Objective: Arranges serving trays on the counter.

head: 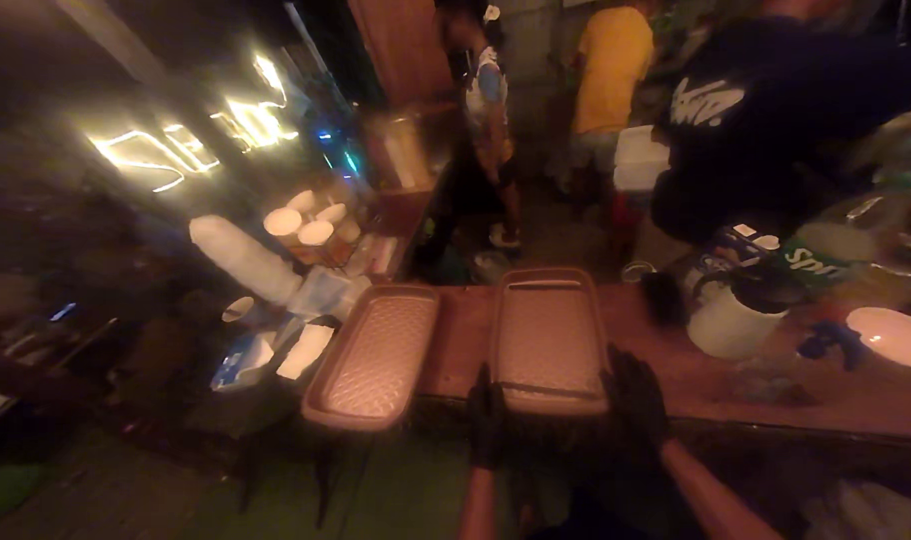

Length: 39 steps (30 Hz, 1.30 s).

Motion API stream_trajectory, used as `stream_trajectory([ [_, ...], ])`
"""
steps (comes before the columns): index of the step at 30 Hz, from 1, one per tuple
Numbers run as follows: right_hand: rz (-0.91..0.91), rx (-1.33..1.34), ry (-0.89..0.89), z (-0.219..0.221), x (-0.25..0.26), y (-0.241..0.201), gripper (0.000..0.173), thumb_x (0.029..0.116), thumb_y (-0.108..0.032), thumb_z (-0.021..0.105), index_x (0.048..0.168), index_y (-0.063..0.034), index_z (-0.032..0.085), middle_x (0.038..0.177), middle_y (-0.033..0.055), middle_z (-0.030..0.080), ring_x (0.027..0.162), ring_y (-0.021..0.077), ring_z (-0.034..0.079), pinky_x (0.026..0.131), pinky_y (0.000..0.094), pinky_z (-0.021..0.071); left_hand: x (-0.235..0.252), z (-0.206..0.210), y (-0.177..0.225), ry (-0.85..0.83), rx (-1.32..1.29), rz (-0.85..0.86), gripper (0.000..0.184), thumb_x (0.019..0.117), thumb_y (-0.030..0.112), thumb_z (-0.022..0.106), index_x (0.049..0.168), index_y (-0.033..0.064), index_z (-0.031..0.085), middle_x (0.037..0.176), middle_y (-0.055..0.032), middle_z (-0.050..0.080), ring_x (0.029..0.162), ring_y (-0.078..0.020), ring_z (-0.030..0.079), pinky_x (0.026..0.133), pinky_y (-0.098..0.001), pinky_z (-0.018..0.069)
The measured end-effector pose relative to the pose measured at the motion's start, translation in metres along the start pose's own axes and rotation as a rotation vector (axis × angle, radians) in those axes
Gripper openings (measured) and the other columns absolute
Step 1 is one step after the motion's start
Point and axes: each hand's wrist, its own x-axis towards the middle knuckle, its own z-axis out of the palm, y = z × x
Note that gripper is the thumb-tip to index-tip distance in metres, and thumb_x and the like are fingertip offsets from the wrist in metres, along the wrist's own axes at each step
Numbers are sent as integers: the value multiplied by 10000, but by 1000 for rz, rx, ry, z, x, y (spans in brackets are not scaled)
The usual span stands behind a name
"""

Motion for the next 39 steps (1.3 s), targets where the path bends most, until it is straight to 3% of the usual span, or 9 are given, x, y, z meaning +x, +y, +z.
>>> stream_trajectory([
  [5, 6, -35, -9, -3, 2, -5, 640, 1014, -544, 456, 1548, -192, 478, 1501, 129, 548, 1393, 367, 493, 1182, 570, 353, 0, -4, 1, -12, -16, 48, 506, 1044, 319, 540, 1515, 138, 507, 1457, -90, 591, 1278, -185, 602, 1090, -399, 490],
  [8, 5, -38, -1, -2, 1, -6, 631, 1023, -549, 449, 1556, -213, 467, 1519, 103, 538, 1415, 340, 478, 1207, 555, 323, 0, -7, 2, -22, -12, 23, 517, 1037, 344, 557, 1518, 161, 507, 1433, -84, 609, 1258, -181, 613, 1075, -400, 502],
  [17, 40, -15, -4, 0, 5, -5, 648, 993, -566, 497, 1539, -218, 493, 1487, 115, 561, 1368, 345, 517, 1162, 549, 382, 7, -9, -5, -57, 12, 16, 528, 1026, 343, 571, 1527, 194, 501, 1387, -84, 640, 1213, -185, 641, 1050, -415, 520],
  [22, 95, 3, -42, -1, 10, -6, 688, 981, -581, 502, 1532, -168, 500, 1499, 122, 553, 1389, 354, 501, 1172, 557, 367, 9, -10, -8, -75, -64, 28, 536, 1013, 317, 588, 1512, 134, 512, 1400, -107, 630, 1223, -198, 636, 1058, -411, 511],
  [26, 148, 17, -61, -4, 11, -11, 666, 988, -567, 501, 1522, -168, 511, 1505, 121, 547, 1408, 347, 483, 1180, 553, 359, 12, -12, -10, -123, -53, -15, 536, 1017, 364, 585, 1503, 148, 525, 1429, -79, 617, 1268, -182, 614, 1088, -412, 494],
  [29, 196, 47, -47, -4, 13, -12, 632, 980, -549, 543, 1498, -187, 545, 1481, 114, 567, 1375, 342, 511, 1147, 540, 406, 18, -10, -13, -105, -39, 12, 507, 1029, 399, 570, 1481, 168, 557, 1396, -47, 645, 1237, -144, 636, 1072, -397, 516],
  [32, 200, 105, 0, -3, 12, -13, 583, 982, -530, 561, 1458, -194, 590, 1437, 112, 602, 1344, 325, 540, 1119, 542, 437, 32, -18, -3, -131, -75, 13, 490, 1046, 368, 554, 1486, 156, 539, 1379, -43, 650, 1206, -116, 650, 1047, -379, 545],
  [35, 225, 180, 30, -6, 11, -16, 548, 984, -515, 582, 1437, -208, 612, 1416, 81, 621, 1337, 261, 554, 1131, 487, 446, 59, -19, 0, -182, -157, -6, 487, 1040, 341, 571, 1493, 168, 526, 1332, -48, 667, 1151, -124, 671, 1000, -380, 572],
  [39, 307, 205, 10, -11, 13, -23, 561, 970, -521, 602, 1438, -211, 612, 1424, 89, 615, 1337, 259, 552, 1128, 475, 447, 92, -12, 3, -244, -164, 81, 515, 1040, 331, 562, 1517, 149, 495, 1375, -71, 643, 1188, -145, 657, 1019, -388, 558],
])
